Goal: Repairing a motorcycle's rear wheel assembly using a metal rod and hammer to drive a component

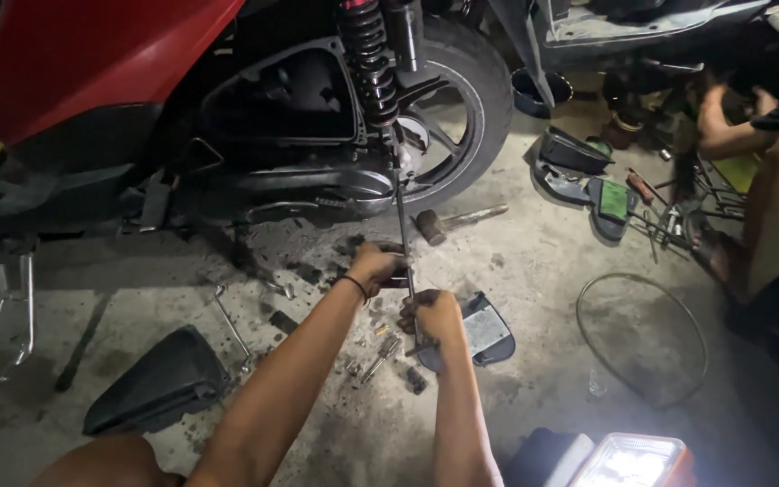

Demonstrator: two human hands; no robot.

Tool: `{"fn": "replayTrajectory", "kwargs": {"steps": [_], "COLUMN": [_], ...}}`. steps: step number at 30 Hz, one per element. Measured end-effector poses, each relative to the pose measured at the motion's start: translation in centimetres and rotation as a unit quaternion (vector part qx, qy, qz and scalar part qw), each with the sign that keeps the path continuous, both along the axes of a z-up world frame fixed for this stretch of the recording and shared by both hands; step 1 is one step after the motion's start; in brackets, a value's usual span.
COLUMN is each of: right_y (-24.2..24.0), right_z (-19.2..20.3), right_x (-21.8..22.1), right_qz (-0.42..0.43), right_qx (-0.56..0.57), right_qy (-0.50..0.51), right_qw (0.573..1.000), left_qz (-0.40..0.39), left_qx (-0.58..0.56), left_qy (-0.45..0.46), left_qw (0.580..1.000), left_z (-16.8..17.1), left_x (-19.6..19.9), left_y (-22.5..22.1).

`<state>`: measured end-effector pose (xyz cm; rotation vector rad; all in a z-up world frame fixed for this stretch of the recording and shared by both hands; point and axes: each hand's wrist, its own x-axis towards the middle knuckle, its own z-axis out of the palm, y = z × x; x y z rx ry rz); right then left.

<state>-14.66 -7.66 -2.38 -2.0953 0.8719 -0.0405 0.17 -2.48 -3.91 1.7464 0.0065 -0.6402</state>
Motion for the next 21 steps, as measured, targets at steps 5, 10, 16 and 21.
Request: {"fn": "replayTrajectory", "kwargs": {"steps": [5,10,16,21], "right_y": [1.0,2.8,0.6,0.3], "right_z": [5.2,8.5,3.6,0.9], "right_x": [-0.6,-1.0,-0.5,-1.3], "right_qz": [-0.026,-0.031,-0.04,-0.1], "right_qx": [-0.08,-0.161,-0.125,0.417], "right_qy": [0.061,-0.013,0.021,-0.207], "right_qw": [0.995,0.986,0.991,0.879], "left_qz": [-0.027,-0.009,-0.023,-0.052], "left_qx": [-0.031,-0.132,-0.121,0.099], "left_qy": [0.037,0.011,0.041,-0.056], "left_qw": [0.998,0.991,0.992,0.992], "left_z": [5.2,2.0,3.8,2.0], "left_x": [-1.7,0.7,-1.0,-0.7], "left_y": [0.5,0.5,0.5,-1.2]}}
